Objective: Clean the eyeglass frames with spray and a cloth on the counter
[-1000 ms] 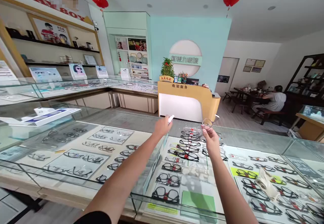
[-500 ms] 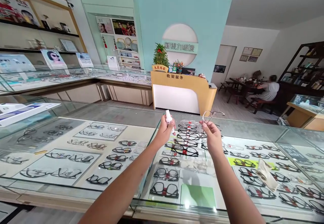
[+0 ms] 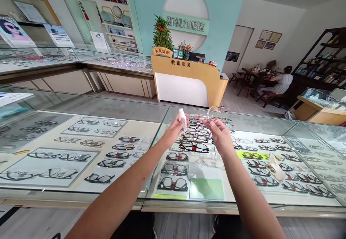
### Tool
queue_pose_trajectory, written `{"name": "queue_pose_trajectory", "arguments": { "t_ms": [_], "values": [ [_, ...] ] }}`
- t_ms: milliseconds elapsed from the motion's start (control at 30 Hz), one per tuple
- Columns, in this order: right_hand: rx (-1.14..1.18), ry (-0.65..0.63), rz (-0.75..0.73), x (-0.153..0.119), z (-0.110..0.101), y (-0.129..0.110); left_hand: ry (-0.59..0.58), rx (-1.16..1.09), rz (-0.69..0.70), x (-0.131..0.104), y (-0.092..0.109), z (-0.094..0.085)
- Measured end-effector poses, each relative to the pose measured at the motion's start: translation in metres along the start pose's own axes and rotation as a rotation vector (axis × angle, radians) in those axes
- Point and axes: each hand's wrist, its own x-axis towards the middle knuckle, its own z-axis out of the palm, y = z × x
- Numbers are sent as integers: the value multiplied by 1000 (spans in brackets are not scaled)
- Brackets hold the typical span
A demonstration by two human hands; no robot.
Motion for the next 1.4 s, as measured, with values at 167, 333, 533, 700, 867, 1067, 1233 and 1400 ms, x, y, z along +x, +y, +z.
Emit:
{"name": "queue_pose_trajectory", "arguments": {
  "t_ms": [167,333,533,700,867,1067,1233,1400],
  "values": [
    [-47,-13,41,-1,2,5,-19,103,52,-4,4,6],
    [-88,-49,57,-4,5,3,-57,253,117,-6,6,11],
    [-155,-93,98,-8,12,-4,-19,344,64,-6,6,5],
    [-201,-161,180,-14,19,-8,-17,481,116,-8,14,10],
    [-187,-212,213,-18,20,-4,0,590,106,-10,14,10],
    [-160,-294,215,-21,19,0,-16,601,94,-9,10,8],
    [-80,-283,224,-17,18,0,-44,554,104,-11,13,12],
    [72,-149,229,-6,12,1,-75,595,83,-15,12,15]
  ]
}}
